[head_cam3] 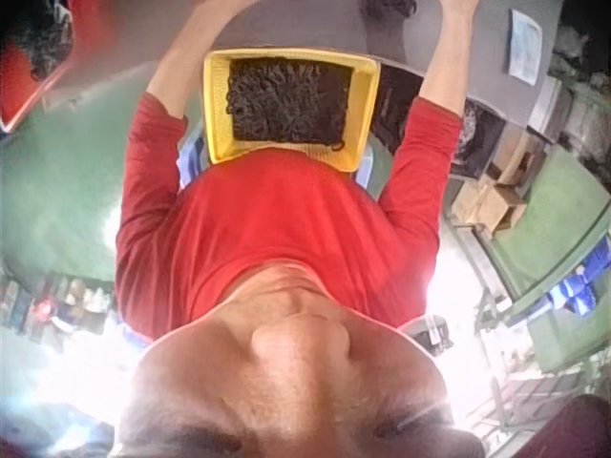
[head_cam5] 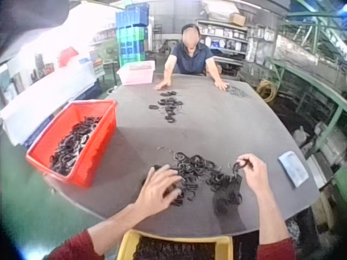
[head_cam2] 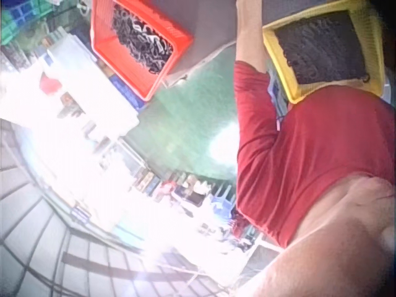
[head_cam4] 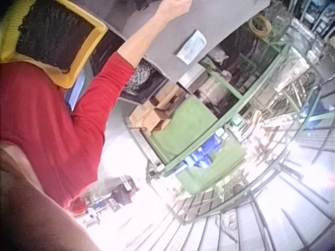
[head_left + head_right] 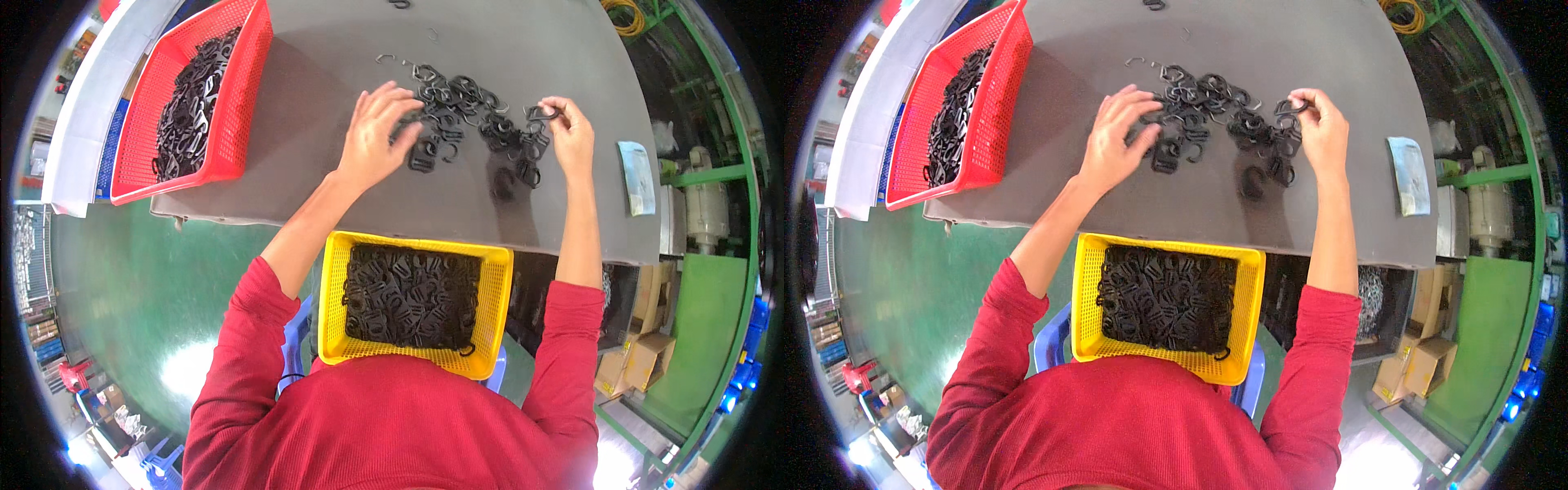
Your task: The person sorts small metal hooks and black plastic clips from a mixed pile on a table, placing the hooks into a yellow basket and the clips into a red basket. The person repeatedly picks, separates, and transfers the items by hand until the yellow basket is full, then empties it and continues sorting the remaining pieces.
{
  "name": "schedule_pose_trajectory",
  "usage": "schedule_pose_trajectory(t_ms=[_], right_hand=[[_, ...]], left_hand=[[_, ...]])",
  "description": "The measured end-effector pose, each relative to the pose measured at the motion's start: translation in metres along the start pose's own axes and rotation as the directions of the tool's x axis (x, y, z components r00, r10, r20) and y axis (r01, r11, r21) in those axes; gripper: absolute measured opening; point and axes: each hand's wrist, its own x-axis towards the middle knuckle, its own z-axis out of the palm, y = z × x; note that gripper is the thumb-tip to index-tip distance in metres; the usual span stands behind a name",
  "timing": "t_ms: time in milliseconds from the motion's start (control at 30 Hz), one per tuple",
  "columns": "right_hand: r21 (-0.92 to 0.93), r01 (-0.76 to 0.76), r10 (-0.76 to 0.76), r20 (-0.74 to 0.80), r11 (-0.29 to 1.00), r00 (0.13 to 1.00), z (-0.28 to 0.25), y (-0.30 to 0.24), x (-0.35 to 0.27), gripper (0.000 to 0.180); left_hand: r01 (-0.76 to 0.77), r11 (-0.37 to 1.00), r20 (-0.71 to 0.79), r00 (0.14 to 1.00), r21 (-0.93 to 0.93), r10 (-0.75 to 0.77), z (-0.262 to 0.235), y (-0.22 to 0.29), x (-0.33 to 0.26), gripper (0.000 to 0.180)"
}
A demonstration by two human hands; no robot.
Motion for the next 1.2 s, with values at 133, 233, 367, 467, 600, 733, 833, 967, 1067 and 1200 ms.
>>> schedule_pose_trajectory(t_ms=[133, 233, 367, 467, 600, 733, 833, 967, 1067, 1200], right_hand=[[-0.37, 0.094, -0.121, -0.049, 0.924, 0.991, -0.026, 0.01, -0.015, 0.021], [-0.491, 0.183, -0.25, -0.075, 0.852, 0.965, -0.025, 0.008, -0.048, 0.027], [-0.405, 0.212, -0.224, 0.018, 0.89, 0.974, 0.023, -0.026, -0.104, 0.02], [-0.339, 0.317, -0.297, 0.111, 0.886, 0.948, 0.067, -0.042, -0.12, 0.029], [-0.428, 0.308, -0.31, 0.066, 0.85, 0.948, 0.106, -0.06, -0.102, 0.042], [-0.437, 0.413, -0.367, 0.191, 0.799, 0.911, 0.118, -0.064, -0.088, 0.035], [-0.452, 0.443, -0.387, 0.217, 0.774, 0.896, 0.106, -0.055, -0.078, 0.026], [0.023, -0.213, 0.197, 0.293, 0.977, 0.936, 0.063, -0.053, -0.057, 0.047], [-0.012, -0.236, 0.23, 0.289, 0.972, 0.929, 0.044, -0.06, -0.049, 0.048], [0.033, -0.28, 0.241, 0.417, 0.96, 0.876, 0.02, -0.039, -0.046, 0.032]], left_hand=[[-0.129, 0.987, 0.255, 0.962, 0.097, 0.101, 0.012, 0.013, -0.023, 0.037], [-0.125, 0.989, 0.238, 0.966, 0.076, 0.104, 0.001, 0.004, -0.035, 0.039], [0.021, 0.993, 0.014, 1.0, -0.113, -0.02, -0.014, 0.001, -0.045, 0.035], [0.332, 0.621, -0.028, 0.868, -0.71, -0.496, -0.018, -0.003, -0.044, 0.026], [0.412, 0.247, 0.152, 0.727, -0.877, -0.67, -0.04, -0.016, -0.034, 0.034], [0.435, 0.9, 0.006, 0.9, -0.009, -0.435, -0.041, -0.016, -0.029, 0.042], [0.21, 0.892, 0.111, 0.955, 0.401, -0.275, -0.032, 0.003, -0.034, 0.042], [0.149, 0.873, 0.233, 0.93, 0.465, -0.283, -0.022, -0.004, -0.034, 0.039], [0.162, 0.902, 0.22, 0.938, 0.401, -0.267, -0.025, -0.011, -0.037, 0.038], [0.232, 0.944, 0.214, 0.935, 0.236, -0.283, -0.036, -0.009, -0.037, 0.037]])
